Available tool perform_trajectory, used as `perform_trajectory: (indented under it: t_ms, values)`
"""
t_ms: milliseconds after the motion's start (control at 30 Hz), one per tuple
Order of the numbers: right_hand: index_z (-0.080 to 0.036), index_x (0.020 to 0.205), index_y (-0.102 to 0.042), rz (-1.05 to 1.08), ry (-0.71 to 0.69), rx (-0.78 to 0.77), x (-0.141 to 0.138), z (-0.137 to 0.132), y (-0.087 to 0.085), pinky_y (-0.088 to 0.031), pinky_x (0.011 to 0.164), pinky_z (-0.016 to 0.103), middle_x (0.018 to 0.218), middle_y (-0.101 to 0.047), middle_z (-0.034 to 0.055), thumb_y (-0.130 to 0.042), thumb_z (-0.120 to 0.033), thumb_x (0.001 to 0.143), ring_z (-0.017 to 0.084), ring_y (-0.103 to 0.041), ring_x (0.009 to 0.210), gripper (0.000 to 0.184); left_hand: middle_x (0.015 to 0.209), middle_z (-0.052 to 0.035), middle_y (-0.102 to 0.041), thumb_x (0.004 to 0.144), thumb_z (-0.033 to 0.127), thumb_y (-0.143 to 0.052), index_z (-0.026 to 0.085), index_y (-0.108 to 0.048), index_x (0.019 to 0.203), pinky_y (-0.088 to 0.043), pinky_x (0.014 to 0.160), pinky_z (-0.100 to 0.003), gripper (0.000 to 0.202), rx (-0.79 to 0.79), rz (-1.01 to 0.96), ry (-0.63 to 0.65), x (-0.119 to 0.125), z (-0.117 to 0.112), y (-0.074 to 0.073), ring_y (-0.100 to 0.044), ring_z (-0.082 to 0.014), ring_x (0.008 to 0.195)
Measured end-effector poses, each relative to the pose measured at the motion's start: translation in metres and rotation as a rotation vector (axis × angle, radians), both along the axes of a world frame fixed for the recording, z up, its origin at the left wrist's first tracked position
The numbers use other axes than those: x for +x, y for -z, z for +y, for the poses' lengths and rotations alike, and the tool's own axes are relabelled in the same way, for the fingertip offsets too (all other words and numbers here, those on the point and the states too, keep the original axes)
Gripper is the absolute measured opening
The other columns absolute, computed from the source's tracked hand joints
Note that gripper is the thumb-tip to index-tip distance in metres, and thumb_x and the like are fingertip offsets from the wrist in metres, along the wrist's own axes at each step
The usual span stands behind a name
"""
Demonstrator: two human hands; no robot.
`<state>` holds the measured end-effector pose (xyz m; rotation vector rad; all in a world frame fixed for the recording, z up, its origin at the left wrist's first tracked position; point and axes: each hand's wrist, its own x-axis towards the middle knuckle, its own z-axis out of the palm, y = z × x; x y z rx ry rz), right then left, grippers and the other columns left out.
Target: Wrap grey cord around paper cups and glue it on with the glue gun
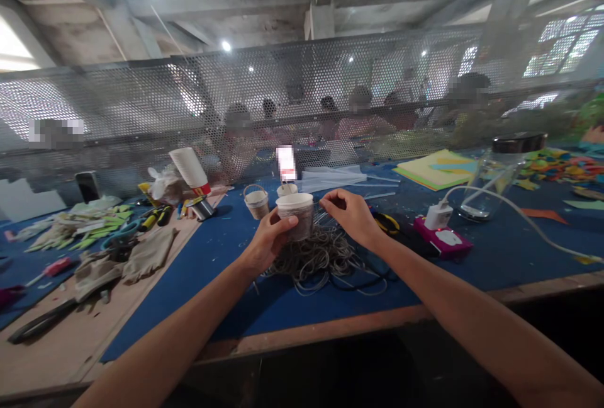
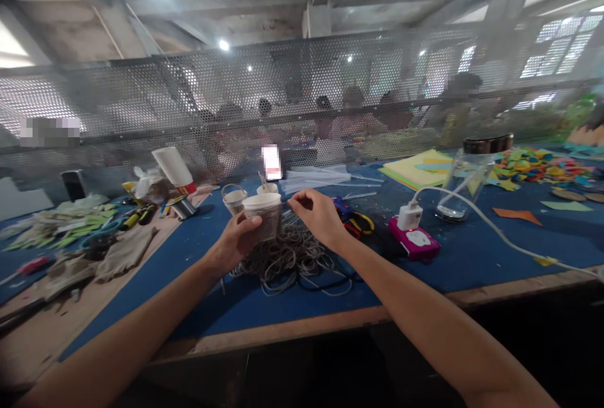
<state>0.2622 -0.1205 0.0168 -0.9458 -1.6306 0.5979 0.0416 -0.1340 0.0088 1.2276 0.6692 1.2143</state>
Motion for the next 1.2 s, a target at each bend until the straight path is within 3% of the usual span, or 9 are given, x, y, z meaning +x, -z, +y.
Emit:
perform_trajectory:
  t_ms: [167,467,967,1067,1200]
  values:
    - [-0.021,0.088,-0.071,-0.035,-0.015,-0.007,0.0,0.0,0.0,-0.051,0.07,0.032,0.081,-0.072,0.0031,-0.068,-0.043,0.091,0.018,-0.065,0.075,0.023,0.129,-0.0145,-0.074,0.077,0.035,-0.086,0.016,-0.07,0.132,-0.056,0.103,-0.046,0.06,0.004,0.008,0.037,-0.001,-0.001,0.0,-0.07,-0.0344,0.118]
    - [-0.019,0.086,-0.071,-0.009,-0.044,-0.038,-0.001,0.001,0.001,-0.049,0.069,0.031,0.078,-0.071,0.0029,-0.071,-0.052,0.088,0.018,-0.064,0.073,0.033,0.133,-0.0158,-0.073,0.08,0.035,-0.084,0.014,-0.07,0.132,-0.056,0.102,-0.044,0.058,0.002,0.013,0.102,-0.003,0.002,0.004,-0.07,-0.0353,0.12]
    - [-0.019,0.085,-0.07,-0.032,-0.026,-0.059,0.001,0.007,0.005,-0.05,0.071,0.032,0.074,-0.07,0.0023,-0.07,-0.056,0.088,0.019,-0.064,0.072,0.037,0.125,-0.0159,-0.076,0.078,0.035,-0.084,0.014,-0.073,0.127,-0.055,0.104,-0.047,0.055,-0.029,-0.018,0.1,-0.002,-0.002,0.0,-0.07,-0.036,0.12]
    - [-0.02,0.087,-0.069,-0.07,0.01,-0.075,0.004,0.01,0.008,-0.05,0.071,0.032,0.077,-0.07,0.0026,-0.07,-0.049,0.089,0.019,-0.064,0.073,0.03,0.124,-0.015,-0.077,0.078,0.036,-0.083,0.014,-0.074,0.125,-0.056,0.104,-0.045,0.053,-0.038,-0.033,0.103,-0.003,-0.002,-0.001,-0.07,-0.0345,0.119]
    - [-0.018,0.099,-0.067,-0.087,0.16,-0.033,0.007,0.012,0.01,-0.053,0.081,0.035,0.096,-0.07,0.0066,-0.069,-0.028,0.088,0.019,-0.065,0.081,0.015,0.128,-0.0116,-0.076,0.081,0.034,-0.081,0.016,-0.074,0.125,-0.056,0.101,-0.038,0.048,-0.032,-0.075,0.099,-0.005,0.001,-0.002,-0.07,-0.0287,0.118]
